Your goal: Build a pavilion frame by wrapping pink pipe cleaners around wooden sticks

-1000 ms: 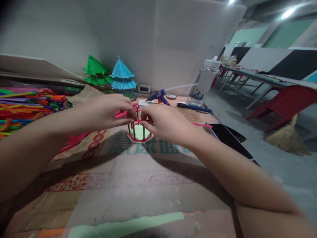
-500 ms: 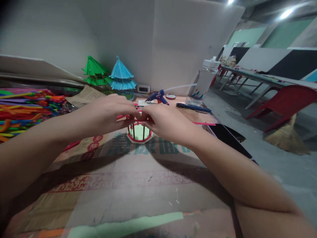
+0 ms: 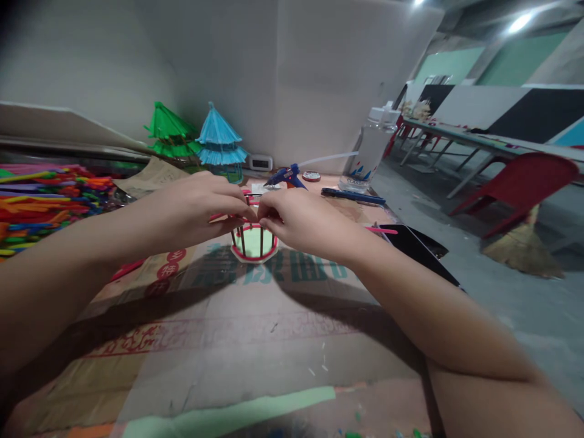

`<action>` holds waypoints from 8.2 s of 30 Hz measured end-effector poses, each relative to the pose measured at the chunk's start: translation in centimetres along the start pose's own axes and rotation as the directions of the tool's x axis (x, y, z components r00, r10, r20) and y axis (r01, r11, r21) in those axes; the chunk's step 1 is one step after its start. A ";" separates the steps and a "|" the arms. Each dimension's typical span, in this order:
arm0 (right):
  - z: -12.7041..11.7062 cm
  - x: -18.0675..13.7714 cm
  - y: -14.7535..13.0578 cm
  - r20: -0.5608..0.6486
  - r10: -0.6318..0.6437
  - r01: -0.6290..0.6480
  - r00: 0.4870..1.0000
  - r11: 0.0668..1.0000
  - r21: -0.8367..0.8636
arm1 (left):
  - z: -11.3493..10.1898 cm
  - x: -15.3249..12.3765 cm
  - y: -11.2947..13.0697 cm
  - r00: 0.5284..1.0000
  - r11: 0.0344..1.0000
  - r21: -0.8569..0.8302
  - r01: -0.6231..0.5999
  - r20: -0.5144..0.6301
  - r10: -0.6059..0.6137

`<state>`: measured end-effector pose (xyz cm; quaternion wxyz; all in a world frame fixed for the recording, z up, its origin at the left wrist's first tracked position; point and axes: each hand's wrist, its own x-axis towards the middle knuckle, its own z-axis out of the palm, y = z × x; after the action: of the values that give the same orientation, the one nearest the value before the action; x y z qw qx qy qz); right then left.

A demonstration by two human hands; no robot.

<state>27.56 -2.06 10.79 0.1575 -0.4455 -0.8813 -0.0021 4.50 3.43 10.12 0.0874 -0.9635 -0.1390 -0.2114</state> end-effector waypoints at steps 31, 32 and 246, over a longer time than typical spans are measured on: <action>0.1 0.2 0.4 0.005 0.048 -0.048 0.999 0.993 0.109 | 0.6 -0.1 -0.8 0.995 0.995 -0.030 -0.097 -0.033 0.096; 0.1 0.2 0.3 -0.003 0.037 -0.036 0.999 0.995 0.095 | 0.6 -0.1 -0.8 0.995 0.995 -0.028 -0.094 -0.030 0.094; -0.1 -0.7 -1.8 -0.066 0.021 -0.029 0.998 0.991 -0.127 | -0.5 0.1 -0.1 0.949 0.853 -0.426 0.300 0.224 -0.222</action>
<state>26.55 -3.72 10.89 0.1568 -0.4653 -0.8682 -0.0708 4.33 3.43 10.59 -0.1821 -0.9432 -0.2224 -0.1666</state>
